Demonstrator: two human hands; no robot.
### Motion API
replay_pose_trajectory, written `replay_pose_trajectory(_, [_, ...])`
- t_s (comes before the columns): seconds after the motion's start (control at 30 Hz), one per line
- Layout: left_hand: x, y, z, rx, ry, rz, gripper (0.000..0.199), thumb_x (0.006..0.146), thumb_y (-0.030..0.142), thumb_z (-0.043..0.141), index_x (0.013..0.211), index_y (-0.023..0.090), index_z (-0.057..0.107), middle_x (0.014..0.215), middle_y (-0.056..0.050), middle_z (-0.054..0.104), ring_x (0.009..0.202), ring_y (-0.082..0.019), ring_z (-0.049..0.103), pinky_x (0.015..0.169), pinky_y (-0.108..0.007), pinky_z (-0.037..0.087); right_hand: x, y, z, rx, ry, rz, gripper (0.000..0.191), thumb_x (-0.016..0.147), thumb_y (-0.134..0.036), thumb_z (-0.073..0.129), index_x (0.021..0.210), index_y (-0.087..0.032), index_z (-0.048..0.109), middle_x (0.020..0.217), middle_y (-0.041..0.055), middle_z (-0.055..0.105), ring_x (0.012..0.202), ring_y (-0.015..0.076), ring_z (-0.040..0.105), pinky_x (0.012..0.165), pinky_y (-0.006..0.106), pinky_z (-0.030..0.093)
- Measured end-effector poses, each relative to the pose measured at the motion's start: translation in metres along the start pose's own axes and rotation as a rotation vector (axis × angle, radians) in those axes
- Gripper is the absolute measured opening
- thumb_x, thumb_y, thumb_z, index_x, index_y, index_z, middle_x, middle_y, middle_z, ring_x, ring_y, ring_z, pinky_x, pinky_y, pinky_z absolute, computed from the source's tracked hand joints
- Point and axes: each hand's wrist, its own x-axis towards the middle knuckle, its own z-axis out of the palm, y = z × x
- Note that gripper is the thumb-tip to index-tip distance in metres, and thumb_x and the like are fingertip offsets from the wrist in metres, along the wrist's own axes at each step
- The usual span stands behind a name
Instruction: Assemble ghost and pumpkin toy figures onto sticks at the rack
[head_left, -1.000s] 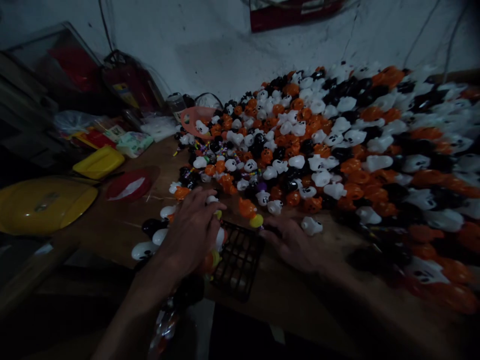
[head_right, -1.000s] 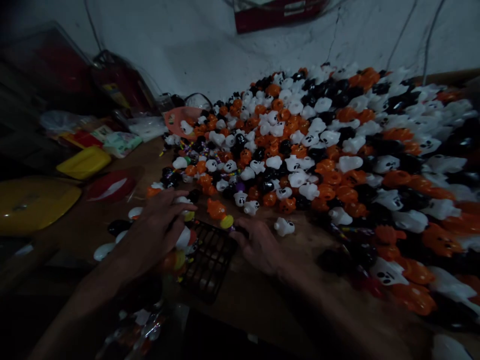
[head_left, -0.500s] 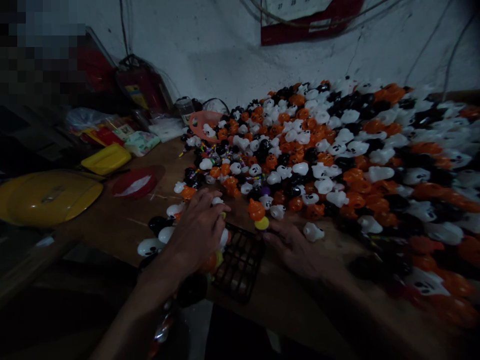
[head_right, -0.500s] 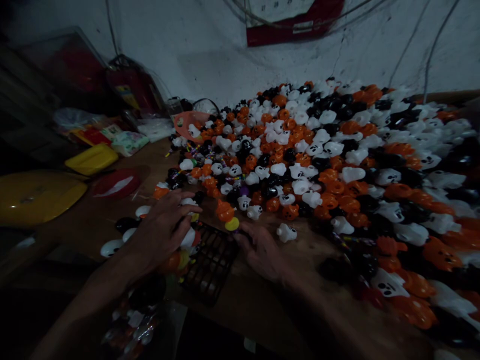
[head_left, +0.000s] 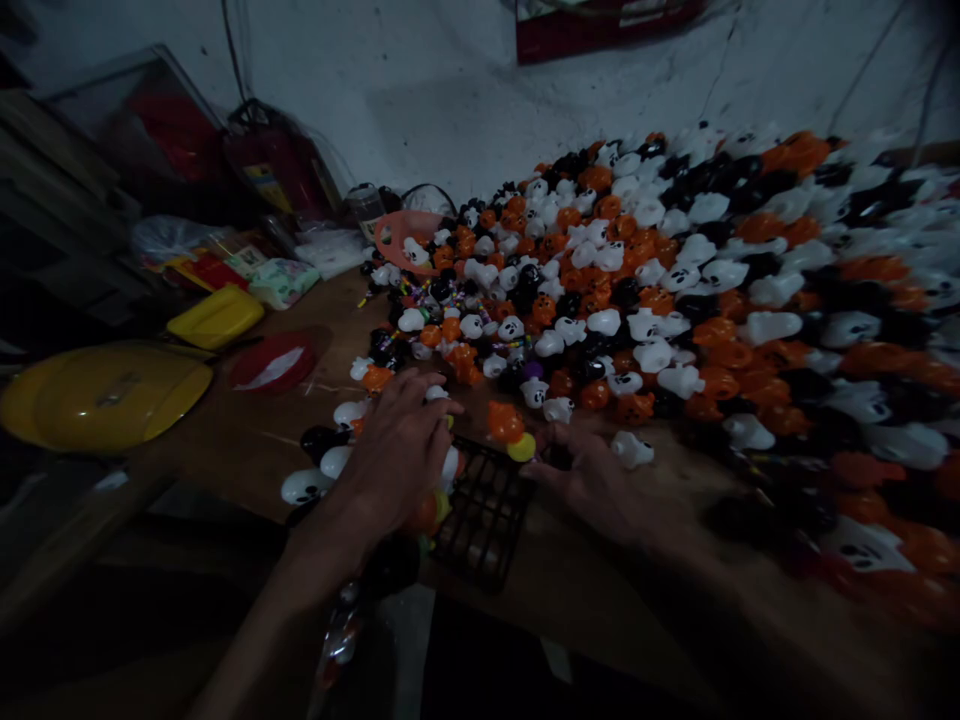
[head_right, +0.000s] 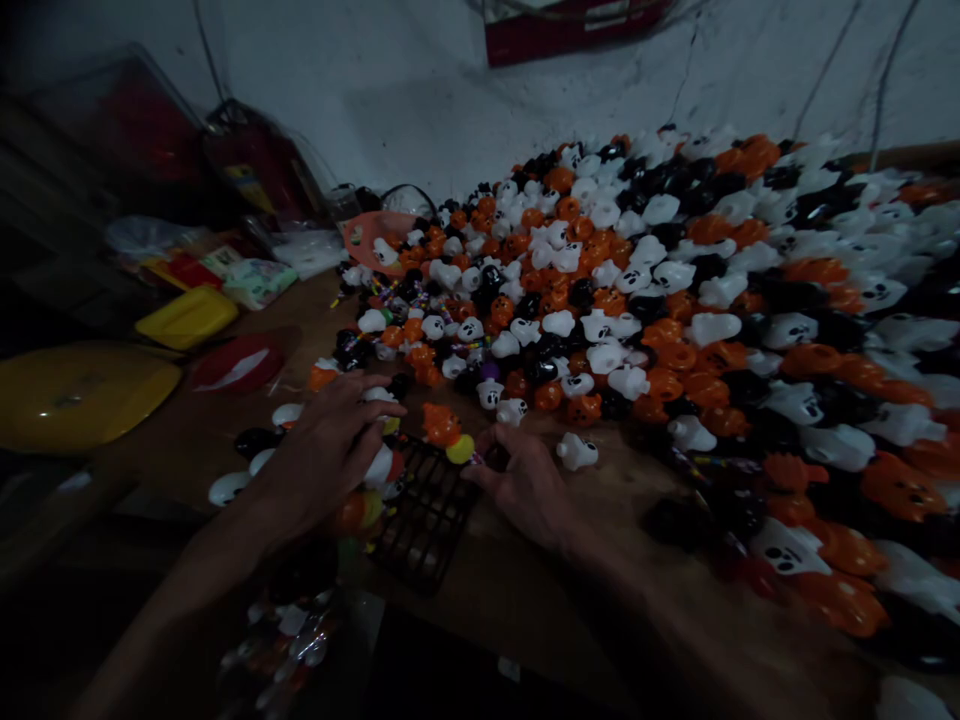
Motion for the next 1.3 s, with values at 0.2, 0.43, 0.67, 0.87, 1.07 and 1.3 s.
replay_pose_trajectory(0.2, [0.003, 0.002, -0.001, 0.025, -0.039, -0.036, 0.031, 0.087, 0.018, 0.04, 0.101, 0.018, 0.068, 0.129, -0.009, 0.054, 0.128, -0.027, 0.043, 0.11, -0.049, 0.034, -0.001, -0.002, 0.003, -0.21, 0.054, -0.043, 0.016, 0.076, -0.021, 0.066, 0.081, -0.019, 0.051, 0.075, -0.0006, 0.06, 0.068, 0.0142, 0.054, 0.06, 0.025, 0.038])
replay_pose_trajectory(0.43, [0.004, 0.001, -0.001, 0.032, -0.042, -0.006, 0.028, 0.087, 0.016, 0.041, 0.099, 0.02, 0.066, 0.128, -0.008, 0.055, 0.126, -0.025, 0.044, 0.109, -0.051, 0.036, -0.003, 0.003, 0.003, -0.507, 0.023, -0.085, 0.015, 0.081, -0.02, 0.06, 0.095, -0.02, 0.054, 0.088, 0.0056, 0.067, 0.079, 0.0218, 0.061, 0.064, 0.03, 0.037])
replay_pose_trajectory(0.67, [0.005, -0.001, 0.001, 0.024, -0.036, 0.032, 0.03, 0.085, 0.013, 0.04, 0.098, 0.017, 0.067, 0.128, -0.009, 0.055, 0.126, -0.024, 0.044, 0.11, -0.048, 0.035, 0.008, -0.019, 0.004, -0.354, 0.002, -0.236, 0.016, 0.089, -0.023, 0.05, 0.096, -0.018, 0.063, 0.084, 0.006, 0.068, 0.075, 0.019, 0.061, 0.067, 0.029, 0.042])
replay_pose_trajectory(0.87, [0.003, -0.001, 0.001, 0.015, -0.038, 0.007, 0.029, 0.085, 0.013, 0.041, 0.099, 0.018, 0.066, 0.129, -0.009, 0.054, 0.127, -0.026, 0.042, 0.109, -0.051, 0.035, 0.038, -0.024, 0.031, 0.082, 0.032, -0.221, 0.018, 0.083, -0.026, 0.06, 0.094, -0.019, 0.072, 0.083, 0.0001, 0.071, 0.074, 0.0162, 0.062, 0.066, 0.025, 0.045])
replay_pose_trajectory(1.07, [0.0, -0.001, 0.004, 0.032, -0.018, -0.003, 0.028, 0.082, 0.013, 0.042, 0.1, 0.021, 0.063, 0.129, -0.006, 0.054, 0.129, -0.025, 0.041, 0.109, -0.05, 0.036, 0.036, -0.014, 0.045, 0.008, 0.032, -0.16, 0.016, 0.082, -0.028, 0.063, 0.092, -0.019, 0.072, 0.081, -0.0003, 0.072, 0.07, 0.0167, 0.063, 0.064, 0.027, 0.045])
replay_pose_trajectory(1.3, [0.003, -0.005, 0.002, 0.022, -0.008, 0.075, 0.031, 0.085, 0.018, 0.035, 0.099, 0.016, 0.063, 0.124, -0.011, 0.057, 0.123, -0.025, 0.046, 0.11, -0.046, 0.035, 0.036, -0.01, 0.054, -0.326, 0.048, -0.296, 0.016, 0.087, -0.027, 0.057, 0.095, -0.017, 0.068, 0.095, 0.0084, 0.07, 0.086, 0.0207, 0.062, 0.078, 0.031, 0.045])
